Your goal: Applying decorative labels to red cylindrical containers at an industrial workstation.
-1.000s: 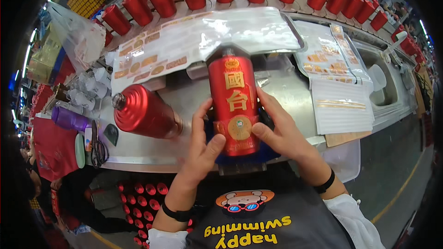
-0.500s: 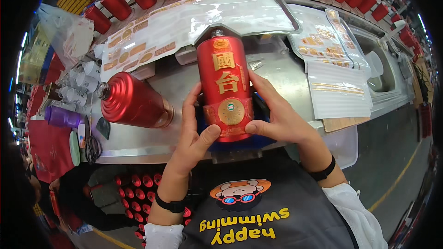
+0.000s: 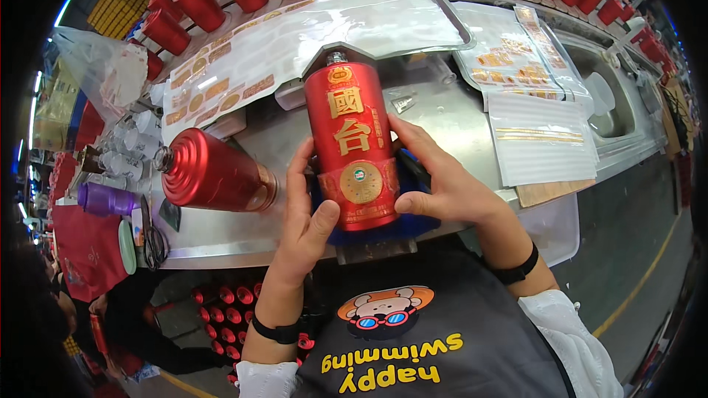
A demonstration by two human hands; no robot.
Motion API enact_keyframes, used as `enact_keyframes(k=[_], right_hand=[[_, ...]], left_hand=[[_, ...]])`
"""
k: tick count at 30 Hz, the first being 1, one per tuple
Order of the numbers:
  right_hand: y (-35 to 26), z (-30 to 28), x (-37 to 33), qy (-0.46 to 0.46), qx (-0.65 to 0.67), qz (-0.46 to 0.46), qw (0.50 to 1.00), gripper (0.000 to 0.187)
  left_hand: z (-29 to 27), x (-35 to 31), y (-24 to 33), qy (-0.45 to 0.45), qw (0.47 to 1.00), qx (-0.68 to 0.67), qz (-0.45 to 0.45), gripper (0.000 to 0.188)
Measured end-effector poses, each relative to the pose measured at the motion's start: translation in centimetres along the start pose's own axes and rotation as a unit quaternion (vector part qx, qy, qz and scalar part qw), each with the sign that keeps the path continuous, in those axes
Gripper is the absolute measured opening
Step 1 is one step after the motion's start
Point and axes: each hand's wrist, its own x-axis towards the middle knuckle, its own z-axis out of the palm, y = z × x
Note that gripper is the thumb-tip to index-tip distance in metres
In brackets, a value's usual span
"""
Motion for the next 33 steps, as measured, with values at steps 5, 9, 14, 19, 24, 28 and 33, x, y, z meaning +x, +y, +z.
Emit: enact_keyframes(k=[5,9,14,19,24,28,33], right_hand=[[-0.5,0.0,-0.6,0.022,0.031,-0.008,0.999,0.092],[-1.6,0.3,-1.6,0.016,-0.135,-0.114,0.984,0.071],[-1.5,0.8,-2.3,0.018,-0.199,-0.186,0.962,0.058],[-1.5,0.2,-3.2,0.028,-0.162,-0.162,0.973,0.054],[-0.7,0.6,-3.2,0.031,-0.162,-0.171,0.971,0.052],[-0.9,0.2,-3.5,0.026,-0.174,-0.178,0.968,0.052],[-1.6,0.1,-3.1,0.051,-0.133,-0.18,0.973,0.05]], left_hand=[[-0.1,-0.1,-0.2,-0.013,0.999,0.044,0.018,0.087],[-0.5,-0.2,-0.7,-0.017,0.999,0.023,0.024,0.083],[0.0,-0.2,-0.6,-0.02,0.999,0.022,0.015,0.081],[0.3,-0.2,-0.5,-0.011,1.0,0.002,0.013,0.082],[0.2,-0.1,-0.6,-0.016,0.999,0.017,0.022,0.081],[0.0,-0.2,-0.8,-0.011,0.999,0.035,0.024,0.08],[0.1,-0.1,-0.6,-0.017,0.999,0.02,0.024,0.079]])
